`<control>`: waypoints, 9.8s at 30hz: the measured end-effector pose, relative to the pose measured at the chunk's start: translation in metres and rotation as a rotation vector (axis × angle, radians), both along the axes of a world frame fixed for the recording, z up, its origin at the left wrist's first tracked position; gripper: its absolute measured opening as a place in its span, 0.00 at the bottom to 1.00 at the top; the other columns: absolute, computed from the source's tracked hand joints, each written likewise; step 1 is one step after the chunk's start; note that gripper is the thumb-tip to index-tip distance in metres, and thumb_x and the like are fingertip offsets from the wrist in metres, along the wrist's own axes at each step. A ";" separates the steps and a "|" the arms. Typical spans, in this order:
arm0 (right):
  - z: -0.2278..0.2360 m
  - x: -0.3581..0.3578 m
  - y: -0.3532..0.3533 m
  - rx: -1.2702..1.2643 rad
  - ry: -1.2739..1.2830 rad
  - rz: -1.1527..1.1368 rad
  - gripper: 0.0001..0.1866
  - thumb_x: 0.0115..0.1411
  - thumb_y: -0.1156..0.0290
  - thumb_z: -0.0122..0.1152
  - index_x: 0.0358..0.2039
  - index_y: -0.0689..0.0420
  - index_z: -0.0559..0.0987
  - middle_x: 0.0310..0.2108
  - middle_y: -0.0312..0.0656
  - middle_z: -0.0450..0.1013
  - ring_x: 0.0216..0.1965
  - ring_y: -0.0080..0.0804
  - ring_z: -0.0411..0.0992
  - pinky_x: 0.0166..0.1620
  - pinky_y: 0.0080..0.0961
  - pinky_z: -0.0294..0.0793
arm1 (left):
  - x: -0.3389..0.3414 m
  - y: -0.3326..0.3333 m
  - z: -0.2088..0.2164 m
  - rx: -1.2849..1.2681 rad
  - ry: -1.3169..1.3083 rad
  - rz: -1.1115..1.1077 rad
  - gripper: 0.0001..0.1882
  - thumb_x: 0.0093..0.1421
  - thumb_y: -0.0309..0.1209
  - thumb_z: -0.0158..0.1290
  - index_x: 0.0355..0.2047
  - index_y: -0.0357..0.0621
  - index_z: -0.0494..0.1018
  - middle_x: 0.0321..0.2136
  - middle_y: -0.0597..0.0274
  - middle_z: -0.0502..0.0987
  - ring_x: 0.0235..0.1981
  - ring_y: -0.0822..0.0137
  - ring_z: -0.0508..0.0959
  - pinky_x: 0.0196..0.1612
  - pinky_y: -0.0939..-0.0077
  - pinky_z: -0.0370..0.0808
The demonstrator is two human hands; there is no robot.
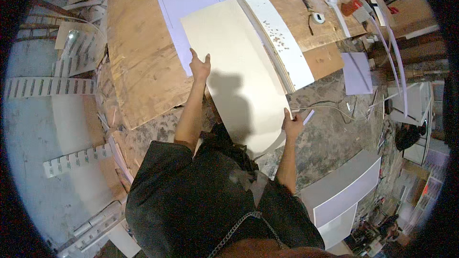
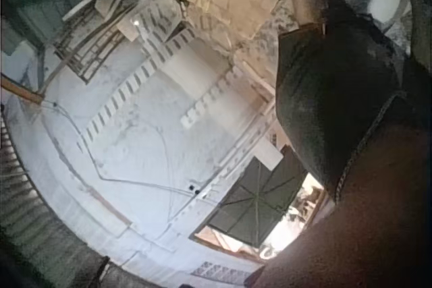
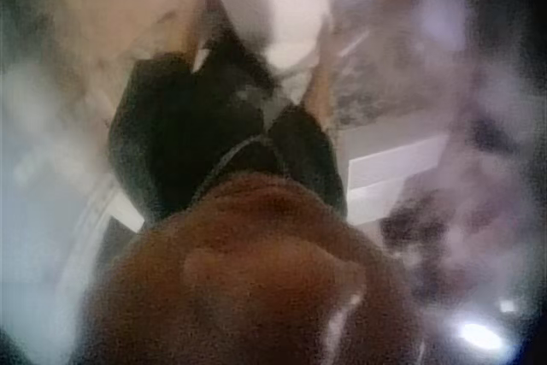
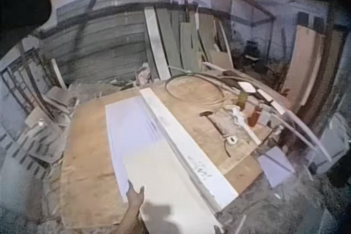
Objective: The person aligns and applies a large beige laminate panel onto a white wooden component on a workbench, pressing it down by hand and using a tool to mark the material.
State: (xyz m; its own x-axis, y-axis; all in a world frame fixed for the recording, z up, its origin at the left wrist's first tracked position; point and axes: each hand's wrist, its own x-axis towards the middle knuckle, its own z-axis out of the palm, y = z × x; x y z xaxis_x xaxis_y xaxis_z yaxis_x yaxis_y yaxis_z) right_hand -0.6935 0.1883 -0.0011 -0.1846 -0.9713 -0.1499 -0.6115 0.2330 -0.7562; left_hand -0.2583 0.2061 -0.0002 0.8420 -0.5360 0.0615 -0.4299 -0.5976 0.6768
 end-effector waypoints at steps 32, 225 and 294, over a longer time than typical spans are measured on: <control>0.027 0.057 -0.023 -0.333 0.099 0.237 0.21 0.59 0.58 0.72 0.50 0.54 0.84 0.36 0.38 0.61 0.26 0.22 0.60 0.29 0.22 0.65 | 0.060 -0.051 -0.002 0.309 0.039 -0.045 0.51 0.61 0.51 0.57 0.70 0.32 0.44 0.49 0.39 0.77 0.48 0.39 0.76 0.50 0.48 0.76; 0.031 0.329 -0.150 -0.264 0.586 0.930 0.41 0.63 0.36 0.49 0.72 0.36 0.55 0.75 0.47 0.41 0.75 0.52 0.36 0.69 0.70 0.31 | 0.408 -0.215 0.058 0.765 -0.347 -0.415 0.37 0.60 0.61 0.52 0.52 0.37 0.74 0.50 0.42 0.78 0.49 0.45 0.79 0.49 0.49 0.77; 0.020 0.035 -0.035 0.026 -0.212 -0.141 0.24 0.61 0.62 0.69 0.18 0.52 0.63 0.16 0.25 0.57 0.20 0.14 0.51 0.25 0.20 0.50 | 0.205 -0.177 0.009 0.557 -0.438 -0.408 0.58 0.50 0.79 0.45 0.73 0.64 0.46 0.74 0.51 0.40 0.74 0.45 0.38 0.72 0.38 0.35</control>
State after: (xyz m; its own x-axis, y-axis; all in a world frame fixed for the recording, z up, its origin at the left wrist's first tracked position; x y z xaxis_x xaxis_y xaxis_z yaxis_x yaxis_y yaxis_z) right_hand -0.6586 0.1534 0.0187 -0.2795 -0.9336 -0.2242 -0.4001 0.3255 -0.8567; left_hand -0.0538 0.0293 0.0084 0.5358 -0.8439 -0.0267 -0.8427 -0.5364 0.0468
